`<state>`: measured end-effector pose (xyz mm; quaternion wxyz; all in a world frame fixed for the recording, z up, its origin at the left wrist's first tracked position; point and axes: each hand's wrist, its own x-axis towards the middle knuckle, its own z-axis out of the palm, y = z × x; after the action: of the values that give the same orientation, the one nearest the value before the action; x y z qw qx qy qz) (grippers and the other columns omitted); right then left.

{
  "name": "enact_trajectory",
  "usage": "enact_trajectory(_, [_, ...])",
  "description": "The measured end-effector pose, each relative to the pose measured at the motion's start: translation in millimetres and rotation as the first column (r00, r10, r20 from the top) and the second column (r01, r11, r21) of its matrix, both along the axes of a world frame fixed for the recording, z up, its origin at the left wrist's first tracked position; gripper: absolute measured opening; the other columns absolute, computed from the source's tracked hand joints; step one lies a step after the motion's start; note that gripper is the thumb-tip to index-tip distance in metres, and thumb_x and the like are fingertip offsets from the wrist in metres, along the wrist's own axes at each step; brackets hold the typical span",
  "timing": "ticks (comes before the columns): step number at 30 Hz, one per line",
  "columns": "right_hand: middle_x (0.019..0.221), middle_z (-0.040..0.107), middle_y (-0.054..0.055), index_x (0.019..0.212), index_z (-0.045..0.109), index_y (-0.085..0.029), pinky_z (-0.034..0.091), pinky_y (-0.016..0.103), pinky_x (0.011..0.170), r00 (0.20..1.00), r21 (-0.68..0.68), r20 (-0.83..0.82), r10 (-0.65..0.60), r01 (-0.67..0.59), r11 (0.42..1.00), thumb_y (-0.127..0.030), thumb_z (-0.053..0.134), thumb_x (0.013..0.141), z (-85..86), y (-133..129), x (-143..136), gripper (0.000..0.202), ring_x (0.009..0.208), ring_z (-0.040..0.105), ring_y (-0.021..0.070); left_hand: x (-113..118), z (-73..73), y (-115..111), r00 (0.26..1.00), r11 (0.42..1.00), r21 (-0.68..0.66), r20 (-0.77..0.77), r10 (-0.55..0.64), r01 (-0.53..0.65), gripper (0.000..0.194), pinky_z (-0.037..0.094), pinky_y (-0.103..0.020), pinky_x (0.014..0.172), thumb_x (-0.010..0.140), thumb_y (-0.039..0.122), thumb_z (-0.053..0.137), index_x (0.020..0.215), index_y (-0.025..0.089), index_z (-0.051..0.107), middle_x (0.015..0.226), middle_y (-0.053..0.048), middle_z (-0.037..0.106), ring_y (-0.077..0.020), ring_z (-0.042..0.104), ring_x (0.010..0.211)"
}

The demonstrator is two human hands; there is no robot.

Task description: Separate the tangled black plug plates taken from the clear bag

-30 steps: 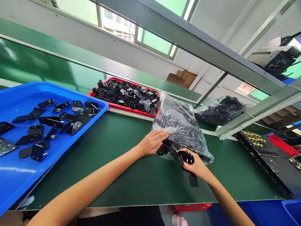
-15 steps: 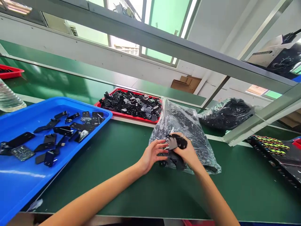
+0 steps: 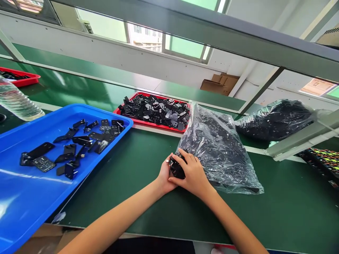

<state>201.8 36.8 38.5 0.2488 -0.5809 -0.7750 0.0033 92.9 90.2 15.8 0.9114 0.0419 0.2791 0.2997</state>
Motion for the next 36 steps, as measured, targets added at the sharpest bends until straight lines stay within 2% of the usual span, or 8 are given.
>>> enact_trajectory(8, [0.135,0.051,0.014,0.127,0.051,-0.023,0.042,0.047,0.101,0.952,0.167,-0.288,0.102,-0.055,0.984,-0.037,0.057,0.089,6.7,-14.4,25.5,0.041,0.124,0.048,0.0272,-3.5,4.0,1.8,0.994,0.996,0.029,0.061,-0.091,0.089,0.044,0.05,-0.045,0.085,0.091,0.047,0.039,0.095,0.016,0.069,0.088,-0.009,0.072,-0.0274,0.067,0.09])
enact_trajectory(12, [0.102,0.065,0.008,0.099,0.061,-0.023,0.05,0.038,0.082,0.854,0.141,-0.516,-0.066,0.161,0.977,-0.033,0.049,0.093,0.1,-24.4,43.6,0.016,0.096,0.061,0.0222,-7.3,9.8,6.1,0.992,0.996,0.051,0.101,-0.077,0.072,0.042,0.048,-0.052,0.088,0.09,0.049,0.04,0.105,0.02,0.067,0.105,-0.008,0.07,-0.0294,0.065,0.099])
enact_trajectory(15, [0.076,0.06,0.003,0.081,0.059,-0.022,0.046,0.03,0.062,0.809,0.09,-0.564,-0.166,0.259,0.962,-0.038,0.051,0.092,-10.8,-28.9,44.2,0.021,0.068,0.057,0.0173,-10.3,13.3,10.6,0.993,0.992,0.124,0.106,-0.052,0.038,0.043,0.046,-0.054,0.091,0.089,0.052,0.04,0.109,0.023,0.065,0.116,-0.007,0.066,-0.0308,0.061,0.108])
enact_trajectory(20, [0.055,0.052,-0.001,0.064,0.053,-0.021,0.035,0.026,0.052,0.949,0.073,-0.293,-0.113,0.14,0.987,-0.046,0.051,0.09,-20.2,-28.6,35.4,0.036,0.051,0.048,0.013,-14.5,17.9,20.4,0.997,0.975,0.218,0.069,0.023,-0.038,0.045,0.045,-0.057,0.093,0.091,0.052,0.038,0.117,0.024,0.061,0.122,-0.008,0.063,-0.0327,0.058,0.115])
enact_trajectory(24, [0.049,0.054,0.0,0.056,0.053,-0.021,0.029,0.027,0.05,0.993,-0.135,-0.051,-0.106,0.098,0.986,-0.047,0.047,0.093,-12.8,-35.6,46.3,0.046,0.045,0.049,0.0132,-18.9,20.3,33.3,0.993,0.975,0.184,0.031,0.117,-0.121,0.046,0.046,-0.057,0.092,0.093,0.05,0.033,0.116,0.022,0.062,0.117,-0.01,0.066,-0.0326,0.059,0.114])
enact_trajectory(29, [0.07,0.065,0.008,0.086,0.065,-0.021,0.029,0.029,0.051,0.9,-0.137,0.237,-0.366,0.404,0.904,-0.032,0.045,0.094,1.4,-56.5,79.2,0.024,0.056,0.058,0.0207,-26.6,18.8,53.4,0.956,0.928,0.233,0.022,0.292,-0.289,0.047,0.05,-0.055,0.088,0.092,0.05,0.032,0.11,0.02,0.064,0.12,-0.011,0.064,-0.0328,0.06,0.112])
enact_trajectory(32, [0.092,0.065,0.013,0.11,0.059,-0.018,0.035,0.031,0.058,0.844,-0.009,0.37,-0.389,0.422,0.906,-0.016,0.041,0.091,13.2,-55.4,95.7,0.025,0.075,0.061,0.025,-29.8,17.5,62.1,0.936,0.902,0.257,0.032,0.35,-0.346,0.048,0.052,-0.053,0.086,0.091,0.05,0.032,0.108,0.019,0.064,0.116,-0.014,0.066,-0.0319,0.062,0.11])
enact_trajectory(36, [0.114,0.058,0.021,0.122,0.051,-0.014,0.04,0.04,0.075,0.722,0.148,0.485,-0.494,0.489,0.86,-0.018,0.05,0.088,27.2,-35.5,110.1,0.034,0.097,0.055,0.0332,-31.4,15.8,68.3,0.916,0.879,0.267,0.041,0.399,-0.395,0.048,0.054,-0.049,0.082,0.091,0.047,0.03,0.104,0.017,0.065,0.112,-0.014,0.067,-0.0305,0.063,0.106])
